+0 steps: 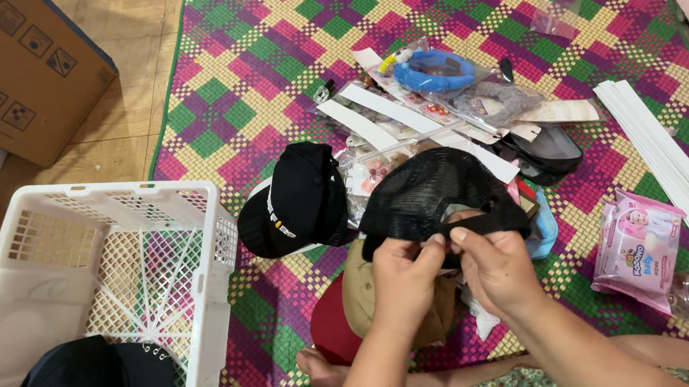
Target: The person sits on a patterned mat and cleans several baseball caps using a white wipe. They handle a black mesh cap, a beige cap with red brim, and a grey cap, wiping the exterior surfaces and placing them into a white plastic basket.
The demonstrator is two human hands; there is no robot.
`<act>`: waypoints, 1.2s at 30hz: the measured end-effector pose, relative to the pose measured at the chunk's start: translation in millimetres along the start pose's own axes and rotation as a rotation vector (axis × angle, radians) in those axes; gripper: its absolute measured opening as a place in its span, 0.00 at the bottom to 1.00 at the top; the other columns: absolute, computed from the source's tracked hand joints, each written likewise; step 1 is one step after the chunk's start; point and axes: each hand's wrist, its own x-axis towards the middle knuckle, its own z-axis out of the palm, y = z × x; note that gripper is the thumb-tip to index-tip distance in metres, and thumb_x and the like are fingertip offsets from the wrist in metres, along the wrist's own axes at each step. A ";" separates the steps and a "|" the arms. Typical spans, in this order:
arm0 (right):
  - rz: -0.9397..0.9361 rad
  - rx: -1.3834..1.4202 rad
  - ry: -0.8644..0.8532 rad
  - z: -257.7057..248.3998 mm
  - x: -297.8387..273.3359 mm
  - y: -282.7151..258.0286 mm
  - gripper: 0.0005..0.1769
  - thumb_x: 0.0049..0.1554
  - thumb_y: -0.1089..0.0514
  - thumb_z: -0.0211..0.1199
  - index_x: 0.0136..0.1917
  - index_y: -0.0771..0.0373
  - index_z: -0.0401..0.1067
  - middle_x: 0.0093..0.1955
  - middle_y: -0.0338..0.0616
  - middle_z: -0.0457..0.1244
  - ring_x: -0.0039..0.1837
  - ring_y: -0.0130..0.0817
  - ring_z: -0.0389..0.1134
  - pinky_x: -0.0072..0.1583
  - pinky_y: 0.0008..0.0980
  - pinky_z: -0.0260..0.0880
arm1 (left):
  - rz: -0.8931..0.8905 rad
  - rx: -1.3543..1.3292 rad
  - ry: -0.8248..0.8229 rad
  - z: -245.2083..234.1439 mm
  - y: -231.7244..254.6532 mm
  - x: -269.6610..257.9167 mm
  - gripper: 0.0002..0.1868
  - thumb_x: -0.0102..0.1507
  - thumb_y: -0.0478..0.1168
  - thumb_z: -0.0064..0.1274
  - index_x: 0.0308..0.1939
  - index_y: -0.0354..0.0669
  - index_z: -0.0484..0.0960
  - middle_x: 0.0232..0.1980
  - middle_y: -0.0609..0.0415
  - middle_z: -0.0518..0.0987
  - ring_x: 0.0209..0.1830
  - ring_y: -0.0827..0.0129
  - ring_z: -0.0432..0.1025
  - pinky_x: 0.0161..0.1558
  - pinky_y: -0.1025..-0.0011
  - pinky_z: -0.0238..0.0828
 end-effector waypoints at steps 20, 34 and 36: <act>0.010 0.109 -0.007 27.8 -1.6 -16.0 0.07 0.62 0.67 0.59 0.54 0.68 0.75 0.53 0.46 0.69 0.55 0.35 0.69 0.62 0.38 0.68 | 0.072 -0.091 0.086 -1.4 6.5 7.2 0.05 0.68 0.30 0.49 0.45 0.34 0.81 0.40 0.54 0.83 0.39 0.74 0.76 0.45 0.74 0.74; 0.180 0.116 -0.007 5.6 3.5 -7.7 0.06 0.62 0.63 0.61 0.48 0.68 0.77 0.46 0.45 0.68 0.50 0.33 0.67 0.59 0.37 0.65 | 0.023 -0.061 0.092 2.5 0.0 7.5 0.04 0.68 0.31 0.54 0.42 0.33 0.81 0.36 0.53 0.83 0.33 0.74 0.76 0.39 0.74 0.74; 0.213 0.231 0.003 10.5 2.8 -7.7 0.08 0.62 0.61 0.61 0.44 0.67 0.76 0.47 0.46 0.70 0.51 0.36 0.69 0.60 0.40 0.68 | 0.037 -0.056 0.144 -0.4 -3.3 8.9 0.03 0.68 0.32 0.54 0.42 0.34 0.79 0.36 0.52 0.84 0.33 0.73 0.76 0.38 0.73 0.74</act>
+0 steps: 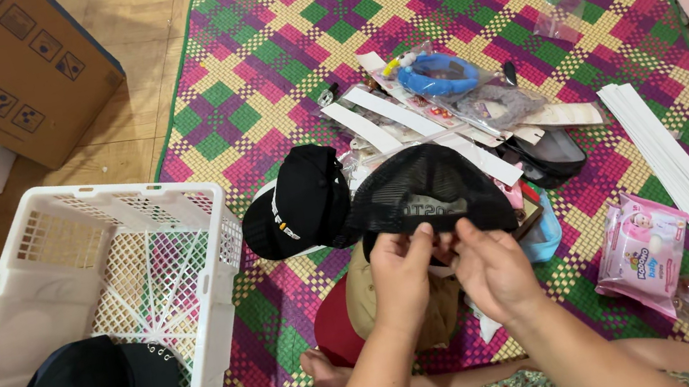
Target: The person sits on a patterned mat and cleans several baseball caps using a white wipe. They handle a black mesh cap, a beige cap with red brim, and a grey cap, wiping the exterior surfaces and placing them into a white plastic basket.
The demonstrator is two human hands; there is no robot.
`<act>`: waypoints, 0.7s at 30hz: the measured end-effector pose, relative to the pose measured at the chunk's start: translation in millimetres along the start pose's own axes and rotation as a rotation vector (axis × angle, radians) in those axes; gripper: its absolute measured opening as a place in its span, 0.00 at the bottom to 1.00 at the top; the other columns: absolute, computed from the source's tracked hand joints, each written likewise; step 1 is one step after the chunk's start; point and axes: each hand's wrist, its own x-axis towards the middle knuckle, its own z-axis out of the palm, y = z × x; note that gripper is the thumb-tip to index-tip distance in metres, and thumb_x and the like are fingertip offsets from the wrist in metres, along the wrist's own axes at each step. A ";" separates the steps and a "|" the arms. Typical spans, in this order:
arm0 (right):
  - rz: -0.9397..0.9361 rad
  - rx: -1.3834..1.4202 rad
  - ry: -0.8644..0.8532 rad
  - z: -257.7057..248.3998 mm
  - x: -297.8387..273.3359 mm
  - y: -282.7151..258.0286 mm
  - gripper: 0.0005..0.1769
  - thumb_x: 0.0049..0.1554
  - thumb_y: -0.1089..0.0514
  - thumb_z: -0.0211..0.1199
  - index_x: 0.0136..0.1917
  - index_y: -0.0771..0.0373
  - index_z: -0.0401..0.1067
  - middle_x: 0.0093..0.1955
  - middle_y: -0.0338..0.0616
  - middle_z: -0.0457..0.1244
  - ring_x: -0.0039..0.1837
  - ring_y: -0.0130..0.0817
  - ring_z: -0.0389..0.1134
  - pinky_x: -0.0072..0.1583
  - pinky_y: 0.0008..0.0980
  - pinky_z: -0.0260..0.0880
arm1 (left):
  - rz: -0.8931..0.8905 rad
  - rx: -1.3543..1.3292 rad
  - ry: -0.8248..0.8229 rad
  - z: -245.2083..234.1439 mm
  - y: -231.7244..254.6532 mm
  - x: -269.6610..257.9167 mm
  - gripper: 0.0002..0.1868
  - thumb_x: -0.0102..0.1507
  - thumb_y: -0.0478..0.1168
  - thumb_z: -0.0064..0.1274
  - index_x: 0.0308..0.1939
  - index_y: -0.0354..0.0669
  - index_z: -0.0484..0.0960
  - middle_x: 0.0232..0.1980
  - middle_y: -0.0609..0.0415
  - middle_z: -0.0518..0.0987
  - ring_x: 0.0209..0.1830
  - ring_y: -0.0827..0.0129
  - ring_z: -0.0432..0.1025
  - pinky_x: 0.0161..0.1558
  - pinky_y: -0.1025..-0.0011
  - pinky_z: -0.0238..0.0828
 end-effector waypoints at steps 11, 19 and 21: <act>-0.067 -0.051 0.008 -0.5 0.1 -4.4 0.09 0.64 0.59 0.59 0.47 0.65 0.77 0.50 0.45 0.70 0.52 0.34 0.68 0.60 0.39 0.66 | -0.002 -0.142 -0.067 1.9 0.9 -3.9 0.08 0.71 0.37 0.53 0.48 0.34 0.82 0.45 0.52 0.83 0.44 0.71 0.75 0.51 0.70 0.72; 0.037 0.028 -0.064 -14.0 10.2 -7.5 0.12 0.68 0.54 0.59 0.54 0.66 0.75 0.55 0.47 0.69 0.57 0.39 0.67 0.63 0.49 0.65 | -0.094 -0.552 0.068 -1.5 11.6 1.6 0.13 0.69 0.40 0.44 0.55 0.41 0.75 0.52 0.51 0.80 0.51 0.64 0.76 0.57 0.61 0.73; 0.191 0.175 0.005 -4.6 11.9 -23.4 0.18 0.63 0.49 0.57 0.58 0.65 0.74 0.56 0.50 0.69 0.58 0.41 0.67 0.62 0.53 0.64 | -0.093 -0.585 0.089 -12.8 11.3 7.4 0.15 0.68 0.38 0.44 0.57 0.39 0.75 0.54 0.51 0.80 0.53 0.63 0.75 0.58 0.60 0.71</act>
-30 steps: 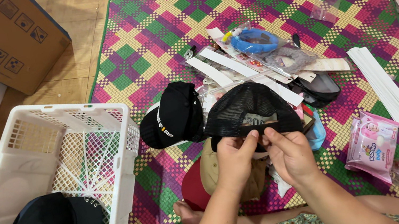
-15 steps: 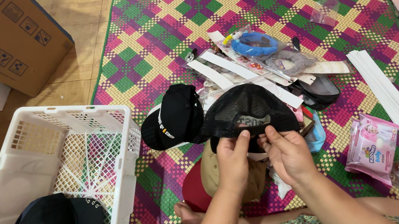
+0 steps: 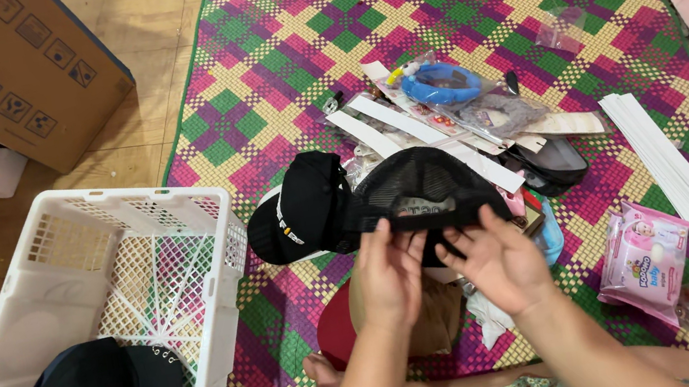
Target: The person sits on a patterned mat and cleans several baseball caps using a white wipe. They handle a black mesh cap, a beige cap with red brim, and a grey cap, wiping the exterior surfaces and placing them into a white plastic basket.
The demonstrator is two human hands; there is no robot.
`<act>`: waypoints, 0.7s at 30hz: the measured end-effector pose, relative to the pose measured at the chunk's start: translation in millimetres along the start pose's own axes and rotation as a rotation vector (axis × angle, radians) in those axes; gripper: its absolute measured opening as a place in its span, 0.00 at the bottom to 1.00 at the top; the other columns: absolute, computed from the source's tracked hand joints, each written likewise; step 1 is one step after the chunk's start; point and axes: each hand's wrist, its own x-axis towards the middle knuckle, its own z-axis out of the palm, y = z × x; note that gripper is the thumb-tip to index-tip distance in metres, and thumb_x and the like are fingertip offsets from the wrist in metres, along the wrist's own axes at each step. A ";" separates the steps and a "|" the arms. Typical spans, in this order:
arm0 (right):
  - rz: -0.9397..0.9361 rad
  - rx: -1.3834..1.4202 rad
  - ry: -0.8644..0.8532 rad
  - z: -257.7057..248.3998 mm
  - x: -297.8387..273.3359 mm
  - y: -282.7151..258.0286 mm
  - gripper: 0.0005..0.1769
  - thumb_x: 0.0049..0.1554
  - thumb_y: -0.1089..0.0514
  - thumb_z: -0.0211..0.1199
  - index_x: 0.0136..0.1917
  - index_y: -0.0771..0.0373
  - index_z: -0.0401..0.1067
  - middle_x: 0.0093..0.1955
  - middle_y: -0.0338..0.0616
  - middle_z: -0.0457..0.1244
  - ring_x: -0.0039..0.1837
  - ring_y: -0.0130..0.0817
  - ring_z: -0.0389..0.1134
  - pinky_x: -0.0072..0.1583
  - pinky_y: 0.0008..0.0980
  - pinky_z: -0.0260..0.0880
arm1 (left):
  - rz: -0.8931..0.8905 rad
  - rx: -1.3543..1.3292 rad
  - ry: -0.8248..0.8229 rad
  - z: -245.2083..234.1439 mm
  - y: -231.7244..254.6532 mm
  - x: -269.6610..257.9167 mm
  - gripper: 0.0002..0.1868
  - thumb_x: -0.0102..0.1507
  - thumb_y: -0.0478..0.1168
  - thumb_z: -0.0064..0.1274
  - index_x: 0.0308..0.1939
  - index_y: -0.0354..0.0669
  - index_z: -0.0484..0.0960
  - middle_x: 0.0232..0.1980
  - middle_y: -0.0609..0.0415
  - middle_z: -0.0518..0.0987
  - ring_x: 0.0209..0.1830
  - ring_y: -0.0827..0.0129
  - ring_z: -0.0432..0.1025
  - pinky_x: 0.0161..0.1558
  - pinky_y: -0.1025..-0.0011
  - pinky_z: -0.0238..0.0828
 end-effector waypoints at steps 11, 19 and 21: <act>-0.072 -0.079 -0.075 1.8 0.9 -29.8 0.38 0.47 0.66 0.52 0.72 0.69 0.63 0.70 0.55 0.63 0.72 0.54 0.61 0.75 0.61 0.51 | 0.026 -0.083 -0.066 23.0 31.5 -1.2 0.26 0.60 0.51 0.36 0.56 0.42 0.76 0.57 0.50 0.81 0.59 0.59 0.74 0.64 0.57 0.66; 0.092 -0.369 0.382 -68.4 41.5 -2.3 0.32 0.49 0.68 0.47 0.67 0.60 0.65 0.60 0.48 0.63 0.57 0.47 0.66 0.60 0.52 0.67 | -0.163 0.193 0.460 -62.6 0.9 45.3 0.20 0.65 0.49 0.45 0.56 0.43 0.76 0.55 0.51 0.81 0.55 0.61 0.74 0.58 0.56 0.70; 0.032 -0.552 0.390 -80.7 46.1 2.7 0.29 0.52 0.68 0.49 0.68 0.63 0.65 0.58 0.53 0.60 0.53 0.44 0.65 0.54 0.49 0.70 | -0.145 0.204 0.414 -67.4 -1.6 48.4 0.19 0.65 0.48 0.44 0.54 0.43 0.77 0.54 0.51 0.81 0.54 0.61 0.75 0.57 0.57 0.72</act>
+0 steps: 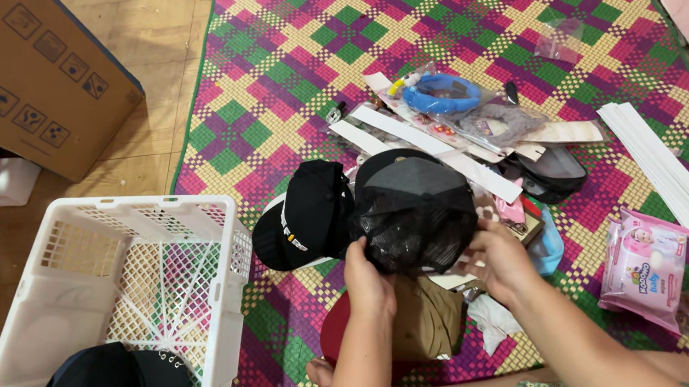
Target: The person sits on a patterned mat and cleans several baseball caps using a white wipe. They handle a black mesh cap, a beige cap with red brim, and a grey cap, wiping the exterior surfaces and placing them into a white plastic basket.
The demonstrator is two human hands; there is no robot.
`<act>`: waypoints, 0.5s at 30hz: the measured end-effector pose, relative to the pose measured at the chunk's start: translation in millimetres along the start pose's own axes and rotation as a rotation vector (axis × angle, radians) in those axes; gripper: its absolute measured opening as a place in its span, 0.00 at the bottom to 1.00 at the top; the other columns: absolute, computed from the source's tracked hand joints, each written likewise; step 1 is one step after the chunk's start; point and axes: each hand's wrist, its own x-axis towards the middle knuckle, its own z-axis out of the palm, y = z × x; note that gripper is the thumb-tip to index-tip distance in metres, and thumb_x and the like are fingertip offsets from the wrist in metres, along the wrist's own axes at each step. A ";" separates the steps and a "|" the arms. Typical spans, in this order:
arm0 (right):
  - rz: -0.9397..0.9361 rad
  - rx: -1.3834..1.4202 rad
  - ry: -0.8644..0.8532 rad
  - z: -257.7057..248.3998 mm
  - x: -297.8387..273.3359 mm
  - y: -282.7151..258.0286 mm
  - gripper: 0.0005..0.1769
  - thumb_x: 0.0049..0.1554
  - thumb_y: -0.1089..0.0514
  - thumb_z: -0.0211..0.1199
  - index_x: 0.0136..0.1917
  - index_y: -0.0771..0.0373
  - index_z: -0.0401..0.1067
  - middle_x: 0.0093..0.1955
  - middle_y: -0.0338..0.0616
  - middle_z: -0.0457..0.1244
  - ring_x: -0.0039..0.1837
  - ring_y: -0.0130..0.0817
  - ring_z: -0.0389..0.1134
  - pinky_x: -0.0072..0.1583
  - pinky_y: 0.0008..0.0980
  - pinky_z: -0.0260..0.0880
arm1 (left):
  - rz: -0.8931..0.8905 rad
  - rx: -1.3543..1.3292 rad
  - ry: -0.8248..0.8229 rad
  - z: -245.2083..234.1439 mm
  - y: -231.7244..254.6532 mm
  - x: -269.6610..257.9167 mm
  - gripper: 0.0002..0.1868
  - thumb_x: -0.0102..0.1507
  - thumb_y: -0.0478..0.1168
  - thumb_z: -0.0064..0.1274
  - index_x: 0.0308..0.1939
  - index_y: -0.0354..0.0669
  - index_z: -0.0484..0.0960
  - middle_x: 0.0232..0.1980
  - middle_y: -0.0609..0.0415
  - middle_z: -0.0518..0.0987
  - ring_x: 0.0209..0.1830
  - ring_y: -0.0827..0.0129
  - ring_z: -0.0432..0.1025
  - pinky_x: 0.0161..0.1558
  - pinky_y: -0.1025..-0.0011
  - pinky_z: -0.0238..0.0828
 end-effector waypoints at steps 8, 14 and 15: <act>-0.315 -0.091 0.088 1.1 -5.6 -31.8 0.29 0.56 0.60 0.49 0.71 0.56 0.61 0.68 0.41 0.60 0.63 0.33 0.64 0.56 0.34 0.62 | -0.030 0.009 -0.343 16.2 42.8 -31.4 0.22 0.61 0.47 0.43 0.54 0.43 0.80 0.49 0.50 0.82 0.48 0.59 0.77 0.54 0.61 0.74; -0.173 -0.310 -0.287 31.6 -29.6 -31.5 0.32 0.61 0.42 0.52 0.75 0.54 0.61 0.73 0.44 0.59 0.72 0.36 0.59 0.67 0.35 0.59 | -0.312 -0.031 -0.760 8.8 45.7 -42.1 0.21 0.64 0.44 0.42 0.56 0.37 0.78 0.49 0.46 0.83 0.49 0.57 0.77 0.58 0.61 0.73; -0.171 -0.303 -0.374 33.6 -30.4 -27.0 0.34 0.62 0.38 0.52 0.76 0.55 0.61 0.73 0.47 0.60 0.73 0.37 0.60 0.71 0.34 0.59 | -0.332 -0.080 -0.916 8.0 44.9 -43.1 0.20 0.66 0.43 0.42 0.56 0.34 0.77 0.50 0.44 0.83 0.50 0.56 0.77 0.60 0.60 0.73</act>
